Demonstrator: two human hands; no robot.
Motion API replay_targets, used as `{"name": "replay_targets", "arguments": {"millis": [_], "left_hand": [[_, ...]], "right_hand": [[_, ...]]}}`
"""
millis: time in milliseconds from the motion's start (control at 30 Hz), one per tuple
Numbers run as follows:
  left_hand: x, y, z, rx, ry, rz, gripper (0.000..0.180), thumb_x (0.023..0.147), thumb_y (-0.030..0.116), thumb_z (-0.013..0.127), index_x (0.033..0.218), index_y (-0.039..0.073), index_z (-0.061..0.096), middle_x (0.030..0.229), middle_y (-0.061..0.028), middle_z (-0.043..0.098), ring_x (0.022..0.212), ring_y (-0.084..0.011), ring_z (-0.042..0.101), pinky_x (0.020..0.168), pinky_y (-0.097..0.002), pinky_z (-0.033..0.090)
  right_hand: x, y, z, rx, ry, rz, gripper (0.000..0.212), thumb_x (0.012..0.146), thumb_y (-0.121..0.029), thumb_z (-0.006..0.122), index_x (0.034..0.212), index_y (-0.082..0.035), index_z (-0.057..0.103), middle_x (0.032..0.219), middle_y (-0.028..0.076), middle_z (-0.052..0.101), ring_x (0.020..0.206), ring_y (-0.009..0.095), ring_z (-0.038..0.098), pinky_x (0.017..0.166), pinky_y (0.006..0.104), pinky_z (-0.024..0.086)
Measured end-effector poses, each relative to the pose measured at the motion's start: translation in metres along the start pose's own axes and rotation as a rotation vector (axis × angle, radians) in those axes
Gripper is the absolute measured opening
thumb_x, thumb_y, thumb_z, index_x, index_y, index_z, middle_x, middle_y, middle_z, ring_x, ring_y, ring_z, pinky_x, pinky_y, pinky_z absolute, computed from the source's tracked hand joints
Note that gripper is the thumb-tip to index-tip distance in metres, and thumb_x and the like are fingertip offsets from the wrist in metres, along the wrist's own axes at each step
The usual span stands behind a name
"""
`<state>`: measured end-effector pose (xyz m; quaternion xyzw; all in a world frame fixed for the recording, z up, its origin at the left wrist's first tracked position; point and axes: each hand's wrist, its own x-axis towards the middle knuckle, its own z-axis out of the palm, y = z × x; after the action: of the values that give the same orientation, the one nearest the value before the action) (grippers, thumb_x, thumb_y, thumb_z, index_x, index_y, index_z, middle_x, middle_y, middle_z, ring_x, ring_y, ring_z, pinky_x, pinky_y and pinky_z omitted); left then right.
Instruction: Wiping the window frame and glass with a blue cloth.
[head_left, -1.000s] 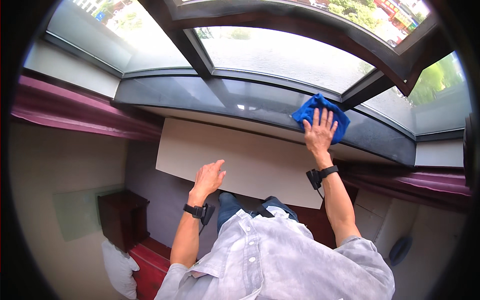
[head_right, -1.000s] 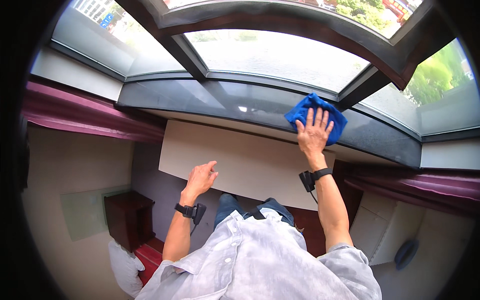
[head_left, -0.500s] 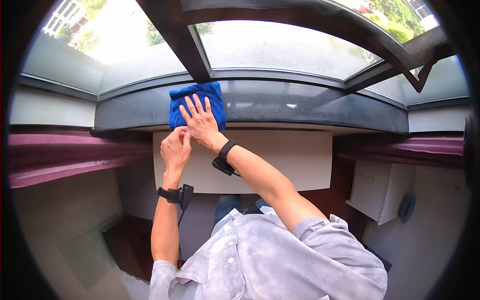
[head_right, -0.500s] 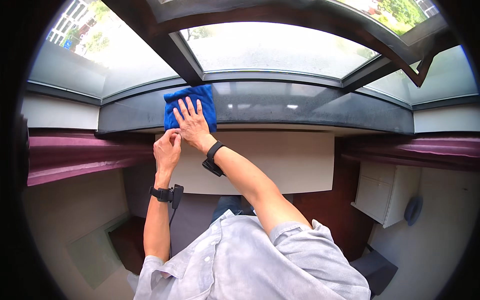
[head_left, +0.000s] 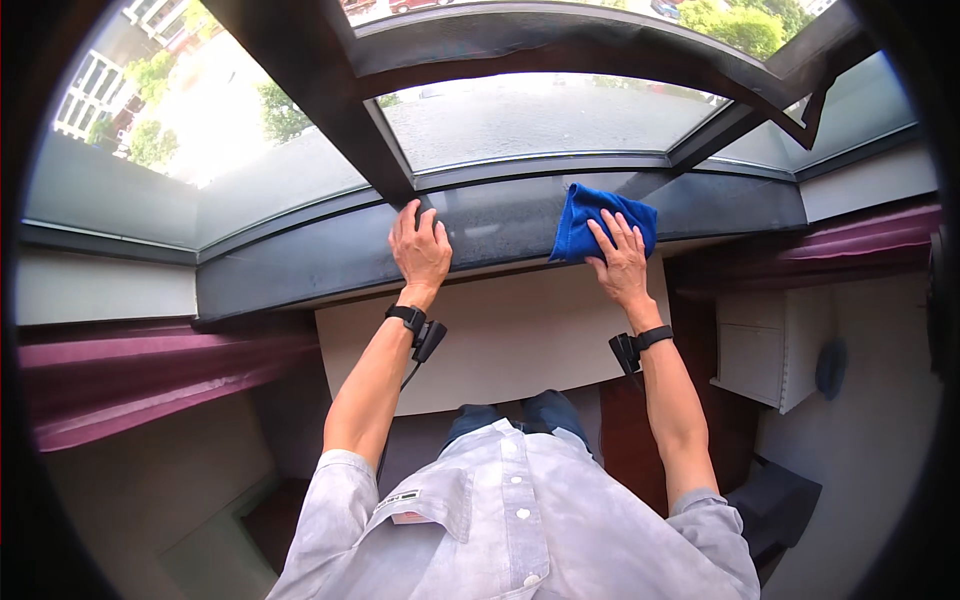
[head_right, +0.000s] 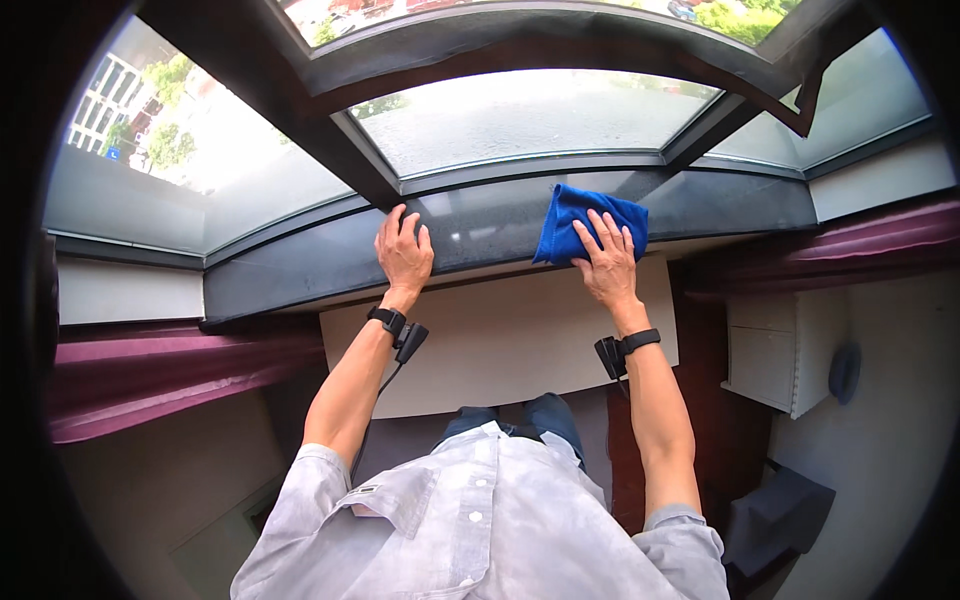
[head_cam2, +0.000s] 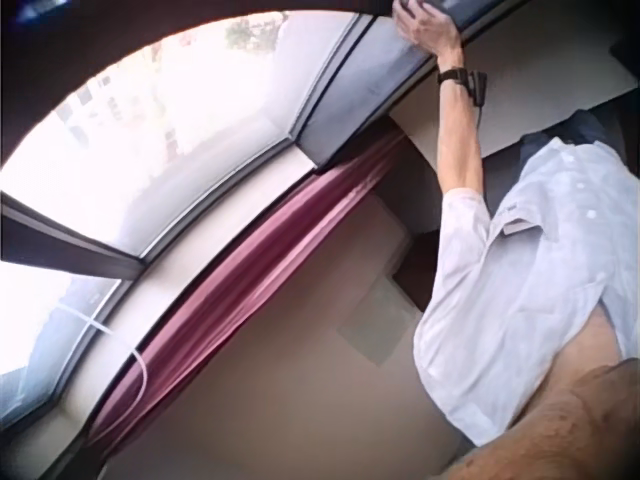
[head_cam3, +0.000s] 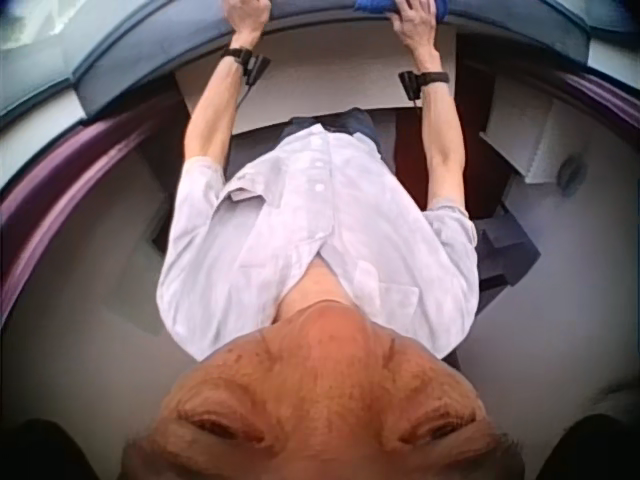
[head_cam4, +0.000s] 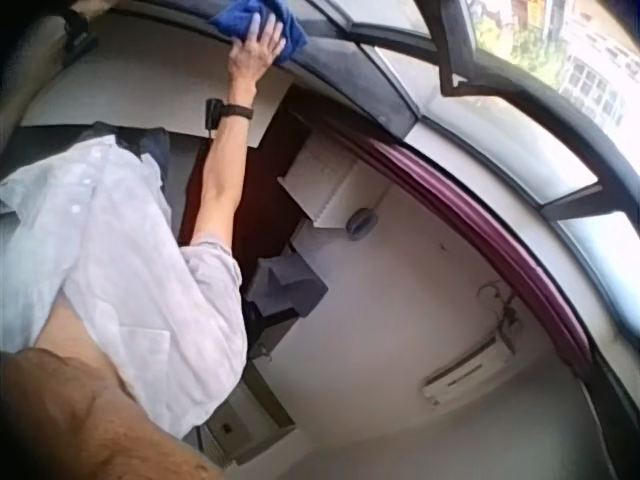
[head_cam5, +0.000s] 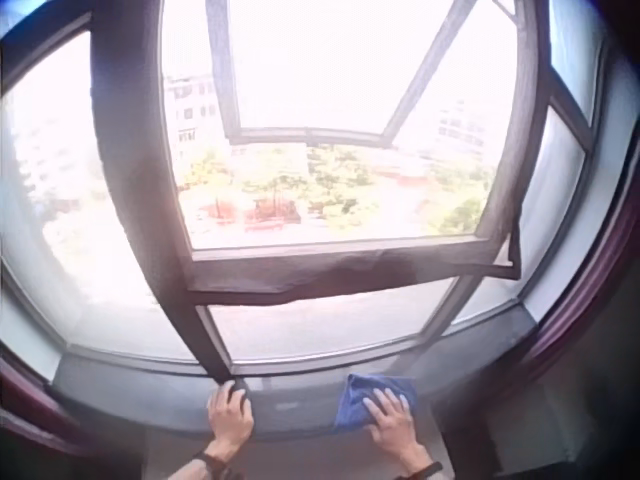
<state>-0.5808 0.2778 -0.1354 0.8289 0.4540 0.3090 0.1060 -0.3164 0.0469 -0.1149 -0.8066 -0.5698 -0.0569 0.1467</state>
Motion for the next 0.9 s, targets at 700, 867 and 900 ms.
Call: {"name": "replay_targets", "arguments": {"millis": [700, 867, 900], "left_hand": [[0.003, 0.011, 0.005, 0.213, 0.008, -0.019, 0.021, 0.087, 0.02, 0.066, 0.104, 0.007, 0.069, 0.135, -0.0057, 0.058, 0.124, -0.027, 0.055, 0.104, -0.046, 0.042], [0.004, 0.013, 0.005, 0.207, 0.005, -0.016, 0.021, 0.087, 0.019, 0.066, 0.103, 0.006, 0.069, 0.135, -0.0057, 0.058, 0.123, -0.0274, 0.055, 0.104, -0.0453, 0.042], [0.004, 0.012, 0.005, 0.206, 0.001, -0.015, 0.021, 0.087, 0.019, 0.067, 0.103, 0.006, 0.069, 0.135, -0.0057, 0.058, 0.123, -0.0274, 0.055, 0.104, -0.0452, 0.042]], "right_hand": [[0.068, 0.025, 0.001, 0.131, 0.552, 0.461, 0.029, 0.09, -0.015, 0.066, 0.118, -0.008, 0.067, 0.11, 0.008, 0.063, 0.098, 0.03, 0.064, 0.077, 0.0443, 0.053], [0.079, 0.045, 0.013, 0.116, 0.273, 0.329, 0.024, 0.083, -0.001, 0.066, 0.104, -0.011, 0.071, 0.097, 0.008, 0.058, 0.081, 0.031, 0.068, 0.065, 0.0443, 0.054], [0.082, 0.047, 0.013, 0.119, 0.275, 0.329, 0.024, 0.083, -0.001, 0.066, 0.104, -0.011, 0.071, 0.097, 0.008, 0.058, 0.081, 0.031, 0.068, 0.065, 0.0443, 0.054]]}}
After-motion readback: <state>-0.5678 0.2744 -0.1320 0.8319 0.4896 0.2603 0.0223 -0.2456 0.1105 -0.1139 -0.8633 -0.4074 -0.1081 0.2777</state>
